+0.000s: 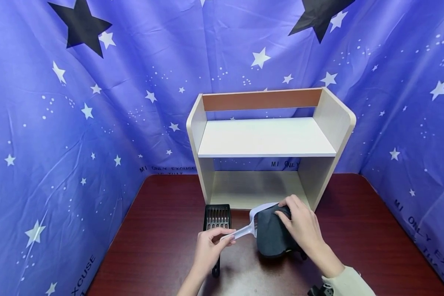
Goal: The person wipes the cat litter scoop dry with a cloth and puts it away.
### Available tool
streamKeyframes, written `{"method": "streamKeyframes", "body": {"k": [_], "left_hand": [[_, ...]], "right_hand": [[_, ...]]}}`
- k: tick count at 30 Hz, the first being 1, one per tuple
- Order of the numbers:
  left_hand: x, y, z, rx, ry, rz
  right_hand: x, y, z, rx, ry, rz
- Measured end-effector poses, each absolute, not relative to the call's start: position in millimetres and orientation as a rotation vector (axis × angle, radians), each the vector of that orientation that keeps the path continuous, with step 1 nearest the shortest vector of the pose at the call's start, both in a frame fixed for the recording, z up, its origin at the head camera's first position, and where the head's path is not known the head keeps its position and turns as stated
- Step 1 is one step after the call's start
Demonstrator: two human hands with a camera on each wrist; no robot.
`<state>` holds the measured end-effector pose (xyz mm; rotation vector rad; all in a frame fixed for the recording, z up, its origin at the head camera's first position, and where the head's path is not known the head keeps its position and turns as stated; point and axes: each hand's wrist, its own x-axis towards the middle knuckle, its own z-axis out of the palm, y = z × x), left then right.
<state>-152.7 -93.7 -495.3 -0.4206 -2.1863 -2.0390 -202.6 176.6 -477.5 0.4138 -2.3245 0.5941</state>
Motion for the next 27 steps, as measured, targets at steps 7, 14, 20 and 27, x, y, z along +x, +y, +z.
{"method": "streamKeyframes", "body": {"k": [7,14,20,27], "left_hand": [[-154.3,-97.5,-496.7,-0.405,-2.193,-2.054],[-153.6,-102.8,-496.0,-0.349,-2.2,-2.073],[-154.2,-108.4,-498.6,-0.4,-2.187,-2.064],[-154.1,-112.3,-498.0,-0.394,-2.187,-2.098]], "right_hand": [[-202.6,182.4,-475.3,0.396,-2.331,0.608],[-203.1,189.5,-474.3,0.36,-2.342,0.584],[-203.3,195.7,-472.8,0.339,-2.348,0.585],[-202.7,201.9,-472.5,0.327,-2.349,0.591]]}}
